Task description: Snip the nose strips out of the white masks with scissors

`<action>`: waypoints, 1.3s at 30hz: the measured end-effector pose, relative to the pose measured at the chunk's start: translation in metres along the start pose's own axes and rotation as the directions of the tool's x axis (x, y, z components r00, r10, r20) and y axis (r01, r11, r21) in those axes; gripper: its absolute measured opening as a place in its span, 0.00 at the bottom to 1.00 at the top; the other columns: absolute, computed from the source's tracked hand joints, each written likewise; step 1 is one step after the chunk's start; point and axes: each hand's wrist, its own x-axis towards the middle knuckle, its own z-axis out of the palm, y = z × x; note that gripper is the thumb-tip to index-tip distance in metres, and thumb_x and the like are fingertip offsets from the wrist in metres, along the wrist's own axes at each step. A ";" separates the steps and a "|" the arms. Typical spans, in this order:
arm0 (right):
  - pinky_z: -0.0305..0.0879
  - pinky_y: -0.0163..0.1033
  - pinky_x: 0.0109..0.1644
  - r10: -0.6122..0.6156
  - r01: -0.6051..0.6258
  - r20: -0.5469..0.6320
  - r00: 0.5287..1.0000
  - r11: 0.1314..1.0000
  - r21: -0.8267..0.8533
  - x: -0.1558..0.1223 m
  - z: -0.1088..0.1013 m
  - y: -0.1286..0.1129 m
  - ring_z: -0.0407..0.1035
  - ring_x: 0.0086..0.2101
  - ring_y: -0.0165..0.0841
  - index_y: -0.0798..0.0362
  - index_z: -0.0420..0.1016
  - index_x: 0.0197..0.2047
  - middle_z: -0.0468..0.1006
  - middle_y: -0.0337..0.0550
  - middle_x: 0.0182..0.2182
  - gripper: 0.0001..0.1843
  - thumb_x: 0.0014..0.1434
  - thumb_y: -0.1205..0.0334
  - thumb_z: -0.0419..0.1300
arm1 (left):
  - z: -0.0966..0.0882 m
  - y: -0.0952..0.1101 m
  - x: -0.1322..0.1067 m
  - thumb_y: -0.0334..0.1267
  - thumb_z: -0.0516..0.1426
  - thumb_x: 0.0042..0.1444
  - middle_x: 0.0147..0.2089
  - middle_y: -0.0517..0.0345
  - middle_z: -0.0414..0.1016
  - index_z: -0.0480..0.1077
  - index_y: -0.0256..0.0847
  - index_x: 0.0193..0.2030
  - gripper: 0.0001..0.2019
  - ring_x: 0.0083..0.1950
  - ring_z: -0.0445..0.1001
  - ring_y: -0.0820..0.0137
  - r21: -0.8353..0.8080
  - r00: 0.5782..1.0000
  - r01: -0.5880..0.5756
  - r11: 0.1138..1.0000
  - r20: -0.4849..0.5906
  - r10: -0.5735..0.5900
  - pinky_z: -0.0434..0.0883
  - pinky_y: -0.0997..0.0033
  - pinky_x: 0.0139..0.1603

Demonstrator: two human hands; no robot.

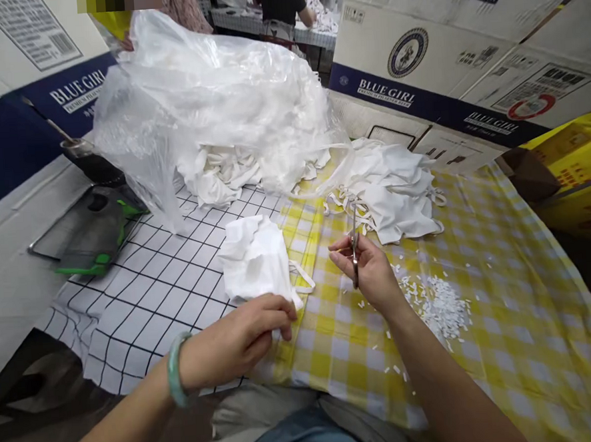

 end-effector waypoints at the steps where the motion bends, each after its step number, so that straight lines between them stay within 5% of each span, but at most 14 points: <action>1: 0.66 0.38 0.37 0.010 -0.010 0.022 1.000 0.999 -0.037 -0.006 0.002 0.004 0.67 0.31 0.32 0.50 0.70 0.38 0.75 0.40 0.32 0.18 0.51 0.49 0.68 | 0.008 -0.001 -0.009 0.23 0.48 0.54 0.47 0.51 0.78 0.74 0.43 0.38 0.16 0.50 0.75 0.64 -0.061 0.997 0.082 0.995 -0.006 -0.083 0.72 0.65 0.53; 5: 0.66 0.38 0.37 0.052 -0.007 0.176 0.983 0.970 -0.245 -0.036 0.027 0.021 0.68 0.31 0.33 0.50 0.69 0.39 0.76 0.40 0.34 0.16 0.52 0.54 0.68 | 0.032 -0.014 -0.013 0.29 0.49 0.55 0.34 0.55 0.75 0.71 0.40 0.34 0.10 0.38 0.73 0.66 -0.319 0.909 0.323 0.891 -0.158 -0.386 0.72 0.67 0.42; 11: 0.64 0.44 0.45 -0.150 0.206 0.148 0.977 0.830 -0.519 -0.058 0.053 0.040 0.67 0.38 0.39 0.50 0.64 0.35 0.72 0.44 0.36 0.11 0.50 0.74 0.57 | 0.039 -0.028 0.000 0.32 0.56 0.52 0.33 0.58 0.72 0.73 0.40 0.31 0.04 0.38 0.68 0.68 -0.420 0.813 0.315 0.851 -0.343 -0.471 0.67 0.69 0.43; 17: 0.65 0.40 0.38 -0.036 0.066 0.082 0.996 0.917 -0.394 -0.039 0.040 0.031 0.64 0.30 0.34 0.48 0.59 0.32 0.69 0.38 0.28 0.09 0.49 0.70 0.55 | 0.055 -0.017 0.014 0.42 0.58 0.57 0.30 0.56 0.74 0.73 0.37 0.33 0.10 0.32 0.72 0.69 -0.666 0.819 0.326 0.671 -0.155 -0.552 0.71 0.68 0.36; 20: 0.65 0.35 0.33 0.018 0.005 0.141 0.990 0.986 -0.166 -0.063 0.032 0.007 0.65 0.28 0.30 0.48 0.58 0.32 0.69 0.36 0.28 0.09 0.53 0.63 0.58 | 0.063 -0.011 0.025 0.44 0.56 0.61 0.39 0.48 0.79 0.74 0.35 0.41 0.13 0.37 0.77 0.67 -0.813 0.813 0.282 0.510 -0.081 -0.577 0.75 0.65 0.42; 23: 0.65 0.33 0.31 0.103 -0.172 0.450 0.887 0.978 0.115 -0.107 0.022 -0.016 0.65 0.28 0.28 0.48 0.58 0.31 0.70 0.37 0.30 0.12 0.53 0.62 0.61 | 0.061 -0.008 0.033 0.41 0.53 0.64 0.49 0.45 0.78 0.71 0.37 0.48 0.12 0.45 0.78 0.67 -0.923 0.781 0.154 0.352 -0.104 -0.616 0.76 0.66 0.48; 25: 0.64 0.33 0.31 0.119 -0.282 0.673 0.730 0.950 0.137 -0.129 0.014 -0.022 0.64 0.27 0.28 0.49 0.60 0.30 0.71 0.38 0.30 0.13 0.53 0.62 0.63 | 0.055 -0.006 0.034 0.37 0.55 0.63 0.47 0.47 0.77 0.72 0.36 0.49 0.11 0.38 0.76 0.73 -0.959 0.746 0.067 0.274 -0.134 -0.653 0.75 0.74 0.38; 26: 0.65 0.34 0.31 0.124 -0.299 0.699 0.705 0.945 0.133 -0.132 0.011 -0.022 0.65 0.28 0.28 0.49 0.60 0.30 0.72 0.38 0.30 0.13 0.53 0.61 0.64 | 0.050 -0.003 0.034 0.35 0.57 0.62 0.42 0.50 0.76 0.73 0.36 0.48 0.10 0.32 0.72 0.77 -0.966 0.734 0.037 0.257 -0.148 -0.663 0.71 0.78 0.31; 28: 0.66 0.36 0.34 0.119 -0.223 0.541 0.833 0.966 0.131 -0.123 0.005 -0.017 0.66 0.30 0.30 0.49 0.59 0.30 0.73 0.40 0.31 0.16 0.54 0.58 0.66 | 0.041 0.005 0.030 0.35 0.60 0.60 0.34 0.57 0.73 0.75 0.34 0.46 0.09 0.23 0.61 0.82 -0.955 0.759 0.039 0.294 -0.163 -0.630 0.59 0.81 0.21; 30: 0.68 0.38 0.41 0.017 -0.039 0.208 0.978 0.994 0.099 -0.097 0.003 -0.011 0.69 0.36 0.32 0.48 0.58 0.31 0.75 0.41 0.36 0.17 0.55 0.58 0.66 | 0.032 0.017 0.025 0.39 0.61 0.60 0.29 0.60 0.69 0.76 0.33 0.40 0.09 0.22 0.55 0.82 -0.908 0.839 0.122 0.402 -0.122 -0.530 0.53 0.80 0.21; 32: 0.65 0.42 0.53 -0.154 0.150 0.106 0.982 0.988 0.042 -0.063 0.006 -0.009 0.69 0.45 0.35 0.48 0.60 0.34 0.75 0.43 0.44 0.15 0.55 0.60 0.66 | 0.024 0.029 0.018 0.43 0.59 0.62 0.27 0.59 0.68 0.75 0.33 0.33 0.13 0.23 0.55 0.81 -0.841 0.902 0.208 0.499 -0.033 -0.431 0.52 0.78 0.23; 34: 0.64 0.42 0.54 -0.241 0.233 0.294 0.925 0.970 0.061 -0.033 0.015 -0.010 0.69 0.47 0.36 0.49 0.63 0.35 0.75 0.43 0.45 0.14 0.53 0.61 0.67 | 0.016 0.036 0.010 0.43 0.58 0.63 0.27 0.59 0.67 0.74 0.33 0.31 0.15 0.24 0.55 0.80 -0.799 0.921 0.260 0.541 0.036 -0.389 0.53 0.76 0.25; 36: 0.65 0.39 0.47 -0.235 0.211 0.431 0.871 0.972 0.105 -0.013 0.027 -0.013 0.69 0.41 0.34 0.50 0.65 0.35 0.74 0.40 0.39 0.14 0.50 0.62 0.67 | 0.011 0.036 0.002 0.44 0.58 0.62 0.29 0.58 0.68 0.74 0.35 0.33 0.13 0.25 0.55 0.79 -0.771 0.908 0.296 0.564 0.044 -0.416 0.52 0.75 0.27; 39: 0.63 0.35 0.39 -0.224 0.180 0.310 0.924 0.970 0.165 0.002 0.038 -0.017 0.65 0.34 0.29 0.50 0.63 0.34 0.69 0.35 0.32 0.14 0.49 0.64 0.66 | 0.006 0.028 -0.010 0.47 0.59 0.61 0.29 0.59 0.69 0.73 0.36 0.34 0.14 0.25 0.54 0.79 -0.726 0.856 0.348 0.593 -0.012 -0.517 0.49 0.75 0.25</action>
